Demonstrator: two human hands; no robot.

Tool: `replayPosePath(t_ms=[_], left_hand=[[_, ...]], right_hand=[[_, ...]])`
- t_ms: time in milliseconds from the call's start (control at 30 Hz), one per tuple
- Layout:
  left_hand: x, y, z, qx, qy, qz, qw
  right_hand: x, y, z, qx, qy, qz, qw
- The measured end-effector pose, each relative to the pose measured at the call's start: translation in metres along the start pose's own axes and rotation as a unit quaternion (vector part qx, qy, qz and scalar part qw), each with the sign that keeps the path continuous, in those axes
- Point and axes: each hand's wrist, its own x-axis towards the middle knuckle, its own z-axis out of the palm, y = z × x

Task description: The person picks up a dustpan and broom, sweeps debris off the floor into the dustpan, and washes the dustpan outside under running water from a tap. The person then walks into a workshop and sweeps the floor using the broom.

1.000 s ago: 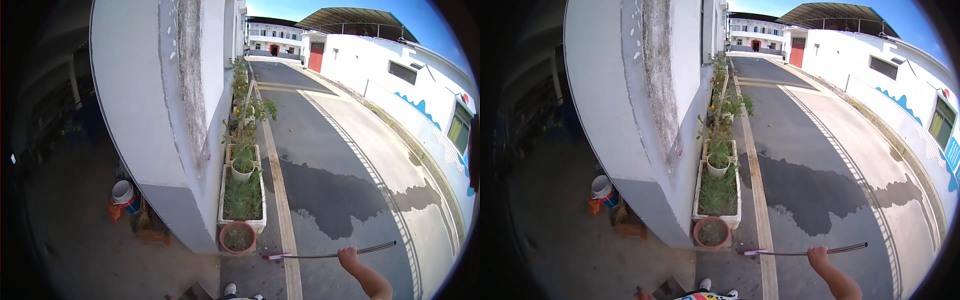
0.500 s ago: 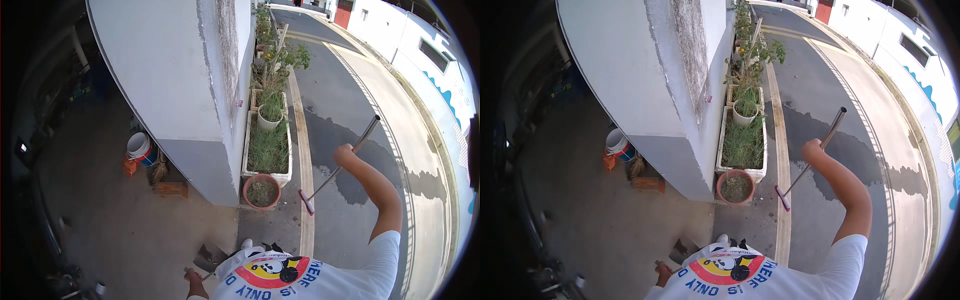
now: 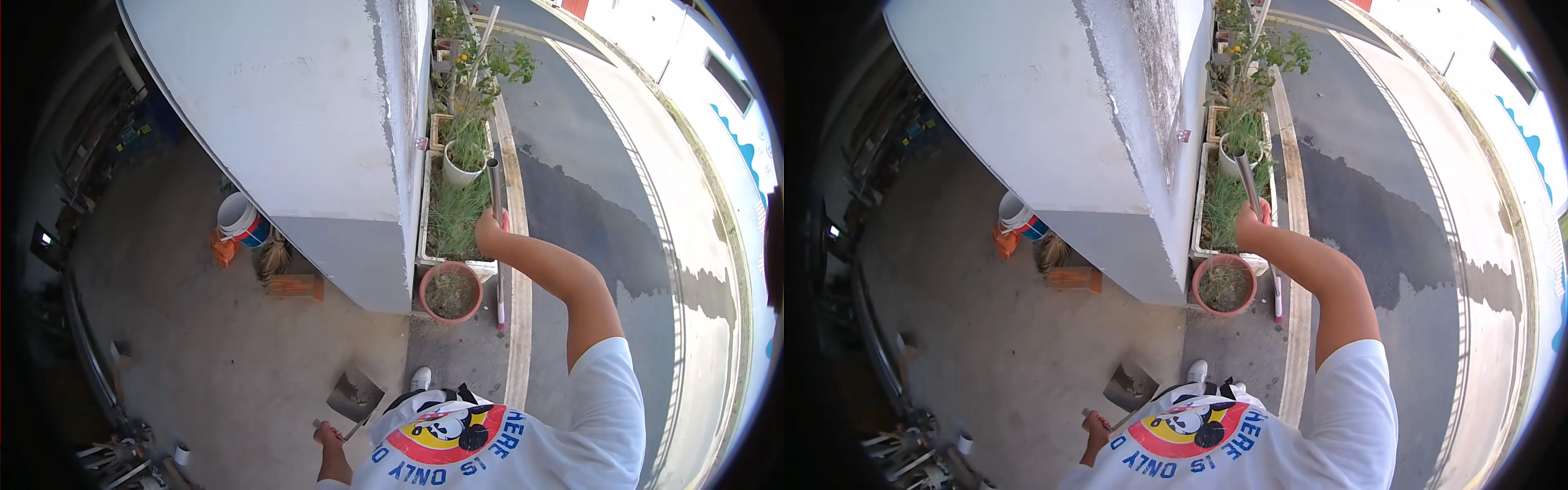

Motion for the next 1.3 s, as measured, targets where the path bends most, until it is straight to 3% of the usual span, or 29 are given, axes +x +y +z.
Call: replayPosePath(t_ms=[33,133,233,333,433,500,567,667,767,900,933,1033,1100,1300], left_hand=[[-0.005,0.004,0.003,0.003,-0.005,0.002,1.000],[-0.003,0.003,0.006,0.048,-0.006,0.033,0.998],[0.000,0.004,0.008,0.066,-0.014,0.025,0.997],[0.002,0.011,0.017,0.074,-0.016,0.014,0.997],[-0.006,0.027,0.027,0.100,-0.030,0.025,0.994],[-0.007,0.029,0.036,0.097,-0.045,0.031,0.994],[-0.005,0.029,0.042,0.115,-0.065,0.025,0.991],[-0.012,0.034,0.052,0.189,-0.058,0.042,0.979],[-0.017,0.034,0.061,0.223,-0.083,0.054,0.970],[-0.032,0.021,0.081,0.225,-0.107,0.041,0.968],[-0.038,0.017,0.085,0.263,-0.106,0.039,0.958],[-0.051,0.001,0.091,0.356,-0.122,0.018,0.926],[-0.058,-0.017,0.087,0.366,-0.148,-0.005,0.919],[-0.135,-0.117,0.095,0.369,-0.148,0.044,0.917]], right_hand=[[-0.060,0.032,-0.038,0.052,-0.049,-0.013,0.997],[-0.074,0.032,-0.059,-0.024,0.097,0.081,0.992],[-0.057,0.020,-0.070,-0.032,0.239,0.002,0.971],[-0.072,0.010,-0.067,-0.026,0.494,0.007,0.869],[-0.092,-0.029,-0.060,0.181,0.592,-0.055,0.784],[-0.112,-0.083,-0.039,0.387,0.498,-0.086,0.771],[-0.130,-0.150,-0.004,0.500,0.356,-0.118,0.781],[-0.173,-0.241,0.059,0.526,0.093,-0.186,0.825],[-0.229,-0.316,0.123,0.603,-0.055,-0.179,0.775],[-0.318,-0.399,0.203,0.760,-0.154,-0.023,0.631],[-0.339,-0.428,0.223,0.767,-0.164,0.000,0.621],[-0.405,-0.516,0.274,0.795,-0.200,0.020,0.572],[-0.450,-0.555,0.291,0.838,-0.229,0.049,0.494],[-0.551,-0.669,0.350,0.899,-0.193,0.140,0.368]])
